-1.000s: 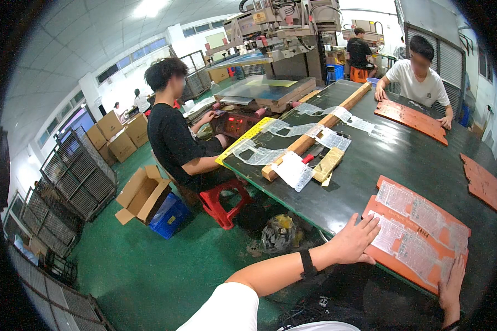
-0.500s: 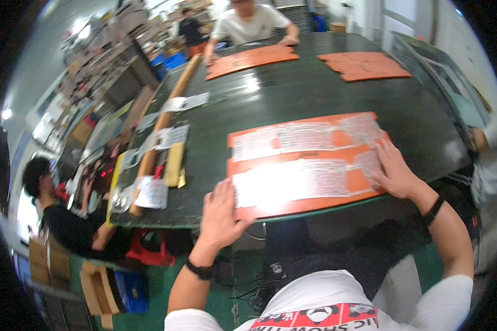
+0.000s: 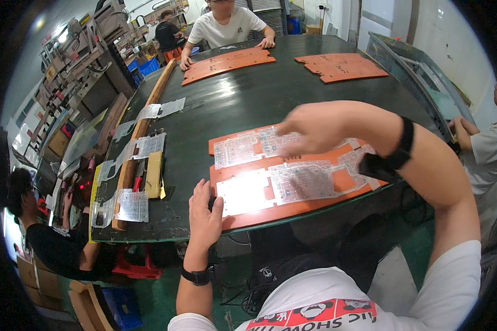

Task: Placing components and clear plastic films onto circuit boards on a factory assembly line.

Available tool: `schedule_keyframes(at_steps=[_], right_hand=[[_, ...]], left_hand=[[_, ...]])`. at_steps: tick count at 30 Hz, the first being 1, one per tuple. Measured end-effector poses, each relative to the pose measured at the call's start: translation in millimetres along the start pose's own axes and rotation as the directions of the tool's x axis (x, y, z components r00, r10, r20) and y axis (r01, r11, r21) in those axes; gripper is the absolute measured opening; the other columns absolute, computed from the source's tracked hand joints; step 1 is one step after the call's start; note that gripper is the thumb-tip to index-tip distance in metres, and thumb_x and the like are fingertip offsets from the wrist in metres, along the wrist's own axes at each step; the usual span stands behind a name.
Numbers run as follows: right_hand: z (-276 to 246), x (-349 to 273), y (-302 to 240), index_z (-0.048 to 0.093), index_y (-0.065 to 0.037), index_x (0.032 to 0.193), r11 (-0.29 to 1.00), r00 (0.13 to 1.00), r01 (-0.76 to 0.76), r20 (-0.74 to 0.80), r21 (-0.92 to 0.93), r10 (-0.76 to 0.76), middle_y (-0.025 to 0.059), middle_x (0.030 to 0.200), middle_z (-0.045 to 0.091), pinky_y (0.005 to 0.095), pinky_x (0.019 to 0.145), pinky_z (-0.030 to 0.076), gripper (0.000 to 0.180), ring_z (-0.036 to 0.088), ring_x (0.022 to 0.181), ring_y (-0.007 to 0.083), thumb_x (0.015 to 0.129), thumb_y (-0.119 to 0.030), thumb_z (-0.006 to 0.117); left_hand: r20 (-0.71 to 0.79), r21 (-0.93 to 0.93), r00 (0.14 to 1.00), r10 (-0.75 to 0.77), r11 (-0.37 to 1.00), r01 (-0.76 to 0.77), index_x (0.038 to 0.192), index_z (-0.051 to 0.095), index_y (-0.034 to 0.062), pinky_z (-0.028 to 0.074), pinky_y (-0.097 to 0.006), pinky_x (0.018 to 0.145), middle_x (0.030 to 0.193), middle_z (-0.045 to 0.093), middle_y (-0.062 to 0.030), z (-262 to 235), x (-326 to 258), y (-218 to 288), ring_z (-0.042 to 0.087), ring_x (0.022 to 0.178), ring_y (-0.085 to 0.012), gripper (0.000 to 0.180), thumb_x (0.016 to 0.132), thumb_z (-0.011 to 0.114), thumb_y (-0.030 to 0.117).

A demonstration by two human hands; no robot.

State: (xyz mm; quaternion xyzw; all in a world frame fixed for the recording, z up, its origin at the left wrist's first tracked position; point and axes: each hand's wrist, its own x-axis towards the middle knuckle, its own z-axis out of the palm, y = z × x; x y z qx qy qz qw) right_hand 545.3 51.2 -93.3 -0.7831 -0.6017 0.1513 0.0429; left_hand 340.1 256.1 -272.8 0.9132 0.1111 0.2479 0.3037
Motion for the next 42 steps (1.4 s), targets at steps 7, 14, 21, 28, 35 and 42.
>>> schedule_keyframes(at_steps=[7,14,21,28,35,42], right_hand=[[30.5,140.3,-44.4,0.066,0.004,0.078,0.993,0.993,-0.12,-0.006,0.012,0.12,0.0227,0.079,0.063,0.0414,0.075,0.047,0.04,0.061,0.08,0.0369,0.08,-0.033,0.05],[74.9,199.9,-49.0,0.068,-0.002,0.076,0.935,0.934,-0.355,0.037,0.002,0.355,0.0175,0.077,0.066,0.0384,0.073,0.05,0.033,0.065,0.077,0.0278,0.074,-0.032,0.055],[70.7,205.5,-41.1,0.068,0.0,0.083,0.928,0.924,-0.372,0.083,-0.024,0.372,0.0186,0.08,0.066,0.035,0.066,0.053,0.025,0.066,0.075,0.0281,0.071,-0.017,0.054],[16.9,186.8,9.5,0.064,0.002,0.077,0.862,0.877,-0.454,0.285,0.224,0.387,0.0121,0.072,0.065,0.0337,0.052,0.054,0.017,0.062,0.056,0.0208,0.075,-0.008,0.051],[-44.1,119.7,76.7,0.063,0.003,0.087,0.798,0.832,-0.55,0.233,0.244,0.503,0.0123,0.082,0.064,0.0308,0.065,0.055,0.025,0.065,0.072,0.0205,0.081,-0.02,0.054],[-44.3,104.3,80.1,0.063,0.0,0.09,0.853,0.881,-0.47,0.178,0.229,0.438,0.0095,0.086,0.064,0.0328,0.068,0.054,0.028,0.064,0.079,0.0196,0.08,-0.025,0.055]], left_hand=[[-0.101,0.055,0.994,0.046,0.998,-0.04,0.119,0.044,-0.0061,0.027,-0.049,0.1,0.127,0.04,-0.033,5.4,0.2,4.2,0.036,0.121,-0.0449,0.058,0.082,0.059,0.036],[-0.112,0.083,0.994,0.004,0.997,0.005,0.12,0.045,-0.0066,0.027,-0.048,0.1,0.128,0.04,-0.0312,0.4,-4.2,6.3,0.035,0.122,-0.0438,0.062,0.082,0.059,0.041],[-0.086,0.017,0.996,-0.008,1.0,0.01,0.119,0.047,-0.0052,0.026,-0.048,0.101,0.13,0.039,-0.0296,-2.2,-2.4,8.1,0.036,0.122,-0.044,0.055,0.08,0.061,0.03],[-0.059,-0.001,0.998,-0.004,1.0,0.004,0.117,0.046,-0.007,0.025,-0.05,0.101,0.127,0.039,-0.0322,-3.9,-3.4,4.4,0.034,0.122,-0.0447,0.059,0.077,0.064,0.032],[-0.049,0.005,0.999,-0.007,1.0,0.007,0.116,0.047,-0.0067,0.025,-0.048,0.101,0.128,0.039,-0.0302,-7.8,-4.0,4.2,0.034,0.122,-0.0434,0.054,0.074,0.064,0.024],[-0.064,0.059,0.997,0.047,0.997,-0.044,0.118,0.047,-0.0065,0.023,-0.049,0.102,0.128,0.04,-0.0296,0.1,-0.1,13.3,0.034,0.123,-0.0439,0.055,0.076,0.064,0.024]])
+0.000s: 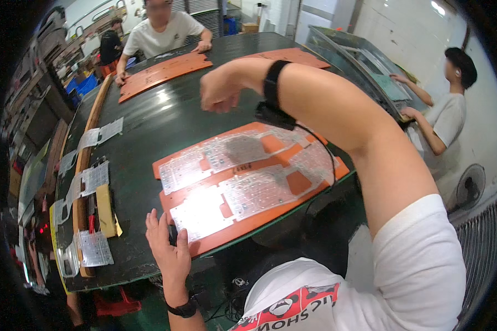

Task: Placing components and clear plastic films onto circuit boards on a factory assembly line.

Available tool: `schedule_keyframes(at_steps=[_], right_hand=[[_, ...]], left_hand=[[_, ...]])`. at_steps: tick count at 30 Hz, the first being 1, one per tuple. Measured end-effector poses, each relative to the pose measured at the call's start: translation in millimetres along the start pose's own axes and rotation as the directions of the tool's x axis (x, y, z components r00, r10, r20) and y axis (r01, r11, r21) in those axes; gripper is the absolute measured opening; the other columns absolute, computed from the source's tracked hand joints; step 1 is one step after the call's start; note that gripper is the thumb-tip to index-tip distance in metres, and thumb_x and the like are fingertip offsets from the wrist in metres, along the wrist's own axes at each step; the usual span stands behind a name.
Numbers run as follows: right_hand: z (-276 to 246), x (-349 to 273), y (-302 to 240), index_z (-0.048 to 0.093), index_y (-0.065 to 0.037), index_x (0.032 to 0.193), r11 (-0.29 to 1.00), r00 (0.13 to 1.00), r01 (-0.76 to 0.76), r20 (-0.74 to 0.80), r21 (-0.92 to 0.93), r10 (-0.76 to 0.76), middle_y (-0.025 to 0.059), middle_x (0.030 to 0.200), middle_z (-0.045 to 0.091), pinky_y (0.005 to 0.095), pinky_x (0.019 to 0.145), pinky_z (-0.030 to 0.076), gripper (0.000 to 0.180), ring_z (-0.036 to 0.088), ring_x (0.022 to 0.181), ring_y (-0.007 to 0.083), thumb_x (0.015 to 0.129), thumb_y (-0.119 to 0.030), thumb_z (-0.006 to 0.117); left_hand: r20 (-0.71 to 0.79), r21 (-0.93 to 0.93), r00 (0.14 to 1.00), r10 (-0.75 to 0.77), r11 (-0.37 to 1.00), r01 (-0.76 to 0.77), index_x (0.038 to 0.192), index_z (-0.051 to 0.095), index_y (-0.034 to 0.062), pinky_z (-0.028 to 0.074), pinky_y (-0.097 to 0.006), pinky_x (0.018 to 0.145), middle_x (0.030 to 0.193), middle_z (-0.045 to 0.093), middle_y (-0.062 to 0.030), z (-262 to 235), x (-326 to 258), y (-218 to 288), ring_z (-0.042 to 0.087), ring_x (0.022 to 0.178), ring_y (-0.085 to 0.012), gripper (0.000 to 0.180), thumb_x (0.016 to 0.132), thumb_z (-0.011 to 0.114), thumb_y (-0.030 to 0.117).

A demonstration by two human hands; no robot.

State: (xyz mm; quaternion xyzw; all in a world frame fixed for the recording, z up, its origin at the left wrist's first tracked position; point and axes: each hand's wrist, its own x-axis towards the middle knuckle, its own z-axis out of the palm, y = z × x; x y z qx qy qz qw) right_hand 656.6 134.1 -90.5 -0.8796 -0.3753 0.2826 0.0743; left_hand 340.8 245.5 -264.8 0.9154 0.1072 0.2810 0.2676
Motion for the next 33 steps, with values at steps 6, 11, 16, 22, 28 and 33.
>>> schedule_keyframes(at_steps=[6,11,16,22,28,33], right_hand=[[5.2,-1.4,-87.5,0.063,-0.001,0.095,0.989,0.986,0.147,-0.076,-0.013,-0.147,0.0104,0.094,0.065,0.0317,0.074,0.054,0.028,0.064,0.082,0.0187,0.079,-0.021,0.052],[4.8,-14.4,-167.6,0.064,-0.002,0.093,0.781,0.831,0.557,-0.195,0.284,-0.521,0.0099,0.091,0.067,0.0318,0.067,0.054,0.03,0.066,0.081,0.0192,0.078,-0.025,0.052],[21.4,6.7,-178.0,0.064,-0.002,0.077,0.895,0.939,0.309,-0.049,-0.322,-0.342,0.0106,0.071,0.064,0.0336,0.052,0.05,0.029,0.062,0.063,0.0193,0.078,-0.023,0.045],[113.0,41.5,-124.7,0.065,0.006,0.076,0.972,0.982,0.185,0.003,-0.148,-0.187,0.0204,0.074,0.064,0.039,0.067,0.049,0.041,0.063,0.073,0.0307,0.074,-0.034,0.057],[139.9,48.4,-134.7,0.068,0.0,0.078,0.97,0.99,0.104,-0.073,-0.218,-0.122,0.0169,0.079,0.066,0.0362,0.07,0.051,0.031,0.065,0.077,0.0282,0.071,-0.028,0.057],[138.6,54.9,-135.6,0.067,0.001,0.077,0.953,0.999,0.001,-0.032,-0.303,-0.011,0.0173,0.078,0.066,0.0356,0.067,0.051,0.029,0.065,0.072,0.0285,0.074,-0.026,0.056]], left_hand=[[0.161,-0.766,0.882,0.444,0.619,-0.172,0.139,0.018,-0.005,0.02,-0.043,0.107,0.14,0.023,-0.0306,27.1,15.3,97.7,0.023,0.133,-0.0399,0.093,0.069,0.074,0.021],[0.337,-0.89,0.602,0.724,0.038,0.454,0.123,0.04,-0.0018,0.029,-0.036,0.101,0.131,0.038,-0.017,111.9,30.5,168.2,0.037,0.122,-0.028,0.053,0.079,0.065,0.013],[0.556,-0.73,-0.177,0.812,0.579,0.363,0.121,0.053,0.0041,0.039,-0.033,0.093,0.119,0.055,-0.0198,113.5,-64.6,186.9,0.051,0.113,-0.0291,0.051,0.085,0.052,0.04],[0.617,-0.702,-0.135,0.775,0.62,0.35,0.117,0.055,0.0,0.04,-0.035,0.092,0.115,0.057,-0.0194,95.6,-63.4,177.0,0.053,0.107,-0.0302,0.047,0.09,0.046,0.037],[0.585,-0.714,-0.198,0.786,0.615,0.334,0.108,0.062,0.0064,0.042,-0.033,0.083,0.1,0.064,-0.0144,98.1,-57.9,172.0,0.058,0.093,-0.0268,0.036,0.093,0.043,0.033],[0.595,-0.707,-0.172,0.785,0.613,0.354,0.107,0.063,0.0074,0.042,-0.033,0.083,0.099,0.064,-0.0137,97.9,-53.6,169.1,0.057,0.092,-0.0276,0.037,0.092,0.043,0.036]])
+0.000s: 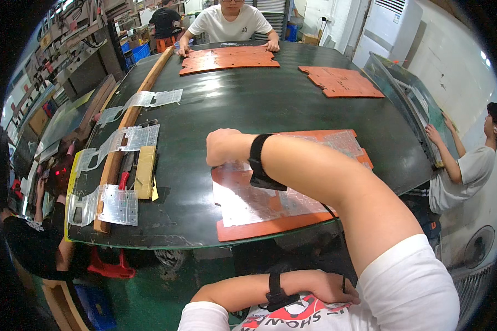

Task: Placing components and clear plastic films onto circuit boards on a factory assembly line.

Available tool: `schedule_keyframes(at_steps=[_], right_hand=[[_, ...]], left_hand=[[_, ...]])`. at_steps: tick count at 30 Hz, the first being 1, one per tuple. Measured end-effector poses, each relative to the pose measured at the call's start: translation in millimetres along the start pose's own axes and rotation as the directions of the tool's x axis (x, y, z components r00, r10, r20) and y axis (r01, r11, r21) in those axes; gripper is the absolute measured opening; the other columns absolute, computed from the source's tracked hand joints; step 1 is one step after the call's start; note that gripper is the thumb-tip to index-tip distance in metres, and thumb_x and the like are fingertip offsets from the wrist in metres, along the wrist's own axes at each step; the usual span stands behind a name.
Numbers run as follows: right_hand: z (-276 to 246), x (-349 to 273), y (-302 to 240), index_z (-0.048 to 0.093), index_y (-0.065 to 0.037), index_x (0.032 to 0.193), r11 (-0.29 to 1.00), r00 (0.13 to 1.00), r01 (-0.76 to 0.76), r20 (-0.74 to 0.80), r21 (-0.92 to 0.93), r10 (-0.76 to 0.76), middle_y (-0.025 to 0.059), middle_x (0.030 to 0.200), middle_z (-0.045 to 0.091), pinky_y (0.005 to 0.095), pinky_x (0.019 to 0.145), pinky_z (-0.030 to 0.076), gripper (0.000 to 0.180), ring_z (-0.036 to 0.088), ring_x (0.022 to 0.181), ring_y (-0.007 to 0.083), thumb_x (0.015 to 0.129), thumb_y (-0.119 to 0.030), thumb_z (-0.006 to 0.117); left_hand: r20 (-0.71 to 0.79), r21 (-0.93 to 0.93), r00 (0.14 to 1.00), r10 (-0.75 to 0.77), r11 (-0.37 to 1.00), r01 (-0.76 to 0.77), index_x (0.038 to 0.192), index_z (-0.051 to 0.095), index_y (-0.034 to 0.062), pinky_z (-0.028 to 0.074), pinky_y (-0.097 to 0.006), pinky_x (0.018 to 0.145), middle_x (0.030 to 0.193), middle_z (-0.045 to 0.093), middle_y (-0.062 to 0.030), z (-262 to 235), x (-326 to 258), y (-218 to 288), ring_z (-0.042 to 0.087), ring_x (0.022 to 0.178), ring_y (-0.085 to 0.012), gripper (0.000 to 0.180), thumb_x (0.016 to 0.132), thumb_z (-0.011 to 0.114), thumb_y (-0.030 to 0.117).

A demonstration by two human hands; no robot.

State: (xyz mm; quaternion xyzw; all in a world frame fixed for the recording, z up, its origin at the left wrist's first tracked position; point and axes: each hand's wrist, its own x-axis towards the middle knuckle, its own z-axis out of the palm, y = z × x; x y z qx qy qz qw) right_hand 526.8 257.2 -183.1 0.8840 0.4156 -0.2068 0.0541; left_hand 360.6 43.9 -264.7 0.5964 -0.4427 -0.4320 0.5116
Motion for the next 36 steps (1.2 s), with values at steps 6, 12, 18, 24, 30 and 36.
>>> schedule_keyframes(at_steps=[6,12,18,24,30,36], right_hand=[[-30.4,12.3,46.8,0.064,0.003,0.069,0.979,0.989,-0.012,0.145,0.201,-0.017,0.0138,0.068,0.062,0.0331,0.053,0.052,0.02,0.062,0.058,0.0218,0.073,-0.013,0.052],[-129.1,-20.2,158.1,0.062,0.003,0.074,0.989,0.983,-0.145,0.114,0.024,0.141,0.0102,0.069,0.062,0.0319,0.055,0.054,0.02,0.063,0.062,0.0205,0.071,-0.015,0.055],[-206.0,-89.8,278.6,0.063,0.003,0.078,0.88,0.899,-0.425,-0.207,-0.211,0.385,0.0105,0.072,0.063,0.0345,0.052,0.052,0.02,0.063,0.063,0.0223,0.069,-0.01,0.051],[-248.7,-167.1,377.3,0.064,0.002,0.077,0.645,0.78,-0.601,-0.524,-0.472,0.342,0.0204,0.073,0.063,0.0387,0.053,0.049,0.018,0.063,0.064,0.0303,0.067,-0.001,0.05],[-265.1,-281.0,410.9,0.063,0.002,0.075,0.58,0.624,-0.744,-0.656,-0.332,0.425,0.0213,0.073,0.062,0.0396,0.06,0.049,0.017,0.061,0.068,0.0328,0.073,-0.004,0.048],[-199.6,-458.4,378.6,0.062,0.002,0.074,0.33,0.119,-0.811,-0.416,0.483,0.901,0.0087,0.062,0.059,0.0331,0.046,0.047,0.013,0.055,0.05,0.02,0.073,-0.006,0.052]], left_hand=[[-0.009,-0.004,1.0,-0.008,1.0,0.008,0.106,0.062,0.006,0.042,-0.032,0.083,0.098,0.064,-0.0134,-5.8,-0.5,0.3,0.057,0.092,-0.0278,0.039,0.09,0.046,0.038],[-0.116,-0.02,0.987,0.115,0.993,-0.118,0.112,0.054,-0.0062,0.045,-0.032,0.076,0.087,0.063,-0.0162,-21.0,11.6,-6.5,0.059,0.083,-0.0239,0.051,0.087,0.051,0.038],[-0.196,-0.242,0.974,0.112,0.957,-0.158,0.117,0.047,-0.0087,0.042,-0.027,0.067,0.075,0.054,-0.0054,-49.5,40.8,-13.9,0.051,0.072,-0.0122,0.054,0.087,0.057,0.034],[-0.256,-0.418,0.962,0.097,0.886,-0.201,0.122,0.043,-0.0051,0.04,-0.023,0.074,0.085,0.05,-0.0011,-53.8,76.0,-36.6,0.048,0.081,-0.0091,0.053,0.087,0.059,0.032],[-0.214,-0.47,0.975,0.059,0.869,-0.156,0.124,0.041,-0.0048,0.041,-0.023,0.077,0.088,0.052,-0.0016,-48.3,94.1,-51.9,0.049,0.083,-0.0093,0.052,0.089,0.057,0.031],[0.021,-0.576,0.999,0.036,0.817,-0.017,0.119,0.045,-0.0048,0.045,-0.024,0.076,0.087,0.054,-0.0026,-39.0,103.6,-43.1,0.052,0.082,-0.0085,0.041,0.09,0.055,0.023]])
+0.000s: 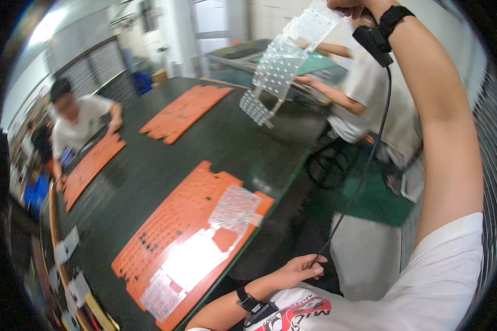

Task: Placing components and clear plastic films onto circuit boards on a factory assembly line.

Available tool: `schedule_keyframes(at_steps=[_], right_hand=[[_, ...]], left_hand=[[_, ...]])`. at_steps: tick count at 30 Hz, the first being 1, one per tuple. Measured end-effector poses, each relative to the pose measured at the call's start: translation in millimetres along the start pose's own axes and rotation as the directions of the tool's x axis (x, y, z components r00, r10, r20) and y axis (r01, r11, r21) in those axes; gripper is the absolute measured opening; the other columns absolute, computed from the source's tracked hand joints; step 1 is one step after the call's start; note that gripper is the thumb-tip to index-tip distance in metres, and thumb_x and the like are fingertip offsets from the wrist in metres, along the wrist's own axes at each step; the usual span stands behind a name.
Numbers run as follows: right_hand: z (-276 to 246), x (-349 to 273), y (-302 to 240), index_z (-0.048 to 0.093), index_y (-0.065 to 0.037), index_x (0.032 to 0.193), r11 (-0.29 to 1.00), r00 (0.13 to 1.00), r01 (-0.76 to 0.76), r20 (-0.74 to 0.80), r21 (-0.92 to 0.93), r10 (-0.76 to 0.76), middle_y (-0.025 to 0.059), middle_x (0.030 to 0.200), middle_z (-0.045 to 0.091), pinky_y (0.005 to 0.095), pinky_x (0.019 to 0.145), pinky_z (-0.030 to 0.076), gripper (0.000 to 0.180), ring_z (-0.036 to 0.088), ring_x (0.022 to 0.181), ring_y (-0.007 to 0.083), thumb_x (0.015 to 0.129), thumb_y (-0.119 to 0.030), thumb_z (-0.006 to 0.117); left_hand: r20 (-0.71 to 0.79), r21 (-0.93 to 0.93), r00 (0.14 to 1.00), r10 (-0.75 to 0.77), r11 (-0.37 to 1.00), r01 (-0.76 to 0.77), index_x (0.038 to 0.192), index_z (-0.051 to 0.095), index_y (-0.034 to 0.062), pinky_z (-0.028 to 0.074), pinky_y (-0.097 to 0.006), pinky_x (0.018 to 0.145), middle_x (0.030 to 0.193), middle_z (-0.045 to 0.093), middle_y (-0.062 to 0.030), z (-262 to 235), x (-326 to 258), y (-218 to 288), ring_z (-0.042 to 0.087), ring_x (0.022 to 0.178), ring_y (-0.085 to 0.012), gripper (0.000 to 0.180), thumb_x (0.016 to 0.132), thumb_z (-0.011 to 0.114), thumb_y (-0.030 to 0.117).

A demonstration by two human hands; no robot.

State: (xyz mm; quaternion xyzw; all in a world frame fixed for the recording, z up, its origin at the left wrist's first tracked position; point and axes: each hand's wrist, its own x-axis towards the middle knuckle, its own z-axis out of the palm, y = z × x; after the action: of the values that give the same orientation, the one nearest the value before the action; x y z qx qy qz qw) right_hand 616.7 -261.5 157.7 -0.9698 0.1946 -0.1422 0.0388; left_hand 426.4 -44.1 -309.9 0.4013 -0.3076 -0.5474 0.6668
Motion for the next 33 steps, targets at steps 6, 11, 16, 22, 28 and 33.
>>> schedule_keyframes(at_steps=[6,11,16,22,28,33], right_hand=[[-10.5,-81.2,226.1,0.064,0.0,0.08,0.963,0.969,-0.245,0.014,0.11,0.245,0.0091,0.067,0.061,0.0326,0.055,0.053,0.016,0.058,0.057,0.0182,0.077,-0.015,0.06],[36.0,-178.0,338.2,0.063,0.003,0.082,0.886,0.87,-0.464,0.178,-0.02,0.46,0.01,0.068,0.061,0.0328,0.053,0.051,0.018,0.059,0.059,0.0189,0.077,-0.013,0.057],[145.8,-221.4,410.9,0.061,0.01,0.068,0.879,0.854,-0.476,0.235,-0.003,0.464,0.0184,0.056,0.058,0.0349,0.037,0.048,0.015,0.06,0.046,0.0246,0.066,-0.001,0.051],[294.6,-247.1,467.7,0.067,0.0,0.08,0.872,0.872,-0.483,0.041,-0.081,0.488,0.0209,0.088,0.065,0.0434,0.072,0.052,0.017,0.063,0.085,0.0357,0.069,-0.005,0.055],[394.8,-342.2,545.3,0.064,-0.005,0.082,0.647,0.644,-0.752,-0.071,0.125,0.762,0.0186,0.08,0.063,0.0463,0.068,0.049,0.014,0.061,0.079,0.0382,0.072,-0.007,0.054],[489.9,-492.4,583.5,0.059,-0.002,0.08,0.314,0.216,-0.751,-0.233,0.581,0.948,0.0165,0.069,0.059,0.0422,0.059,0.046,0.016,0.058,0.064,0.033,0.083,-0.016,0.054]], left_hand=[[0.346,0.081,0.889,-0.3,0.953,0.291,0.121,0.048,-0.0022,0.043,-0.024,0.08,0.093,0.059,-0.0035,12.1,18.7,-8.8,0.054,0.087,-0.0087,0.037,0.091,0.054,0.02],[0.477,0.354,0.71,-0.518,0.853,0.384,0.121,0.049,-0.0018,0.043,-0.024,0.082,0.098,0.06,-0.0044,30.7,37.8,-21.8,0.054,0.091,-0.0095,0.037,0.091,0.054,0.019],[0.434,0.363,0.65,-0.624,0.781,0.508,0.121,0.05,-0.0025,0.041,-0.025,0.086,0.1,0.06,-0.0055,48.0,66.1,-29.3,0.053,0.096,-0.0127,0.04,0.09,0.056,0.022],[0.236,0.423,0.696,-0.678,0.717,0.555,0.123,0.046,-0.0058,0.041,-0.028,0.088,0.1,0.061,-0.0088,57.8,94.7,-22.3,0.055,0.095,-0.0157,0.046,0.089,0.054,0.023],[0.14,0.31,0.591,-0.794,0.602,0.736,0.123,0.049,-0.0024,0.041,-0.028,0.087,0.103,0.06,-0.0081,43.5,115.9,-20.0,0.054,0.098,-0.0145,0.044,0.09,0.056,0.026],[0.155,0.245,0.501,-0.851,0.525,0.815,0.124,0.045,-0.0034,0.042,-0.032,0.086,0.107,0.056,-0.0122,55.7,152.0,-34.2,0.053,0.099,-0.0208,0.051,0.085,0.061,0.025]])
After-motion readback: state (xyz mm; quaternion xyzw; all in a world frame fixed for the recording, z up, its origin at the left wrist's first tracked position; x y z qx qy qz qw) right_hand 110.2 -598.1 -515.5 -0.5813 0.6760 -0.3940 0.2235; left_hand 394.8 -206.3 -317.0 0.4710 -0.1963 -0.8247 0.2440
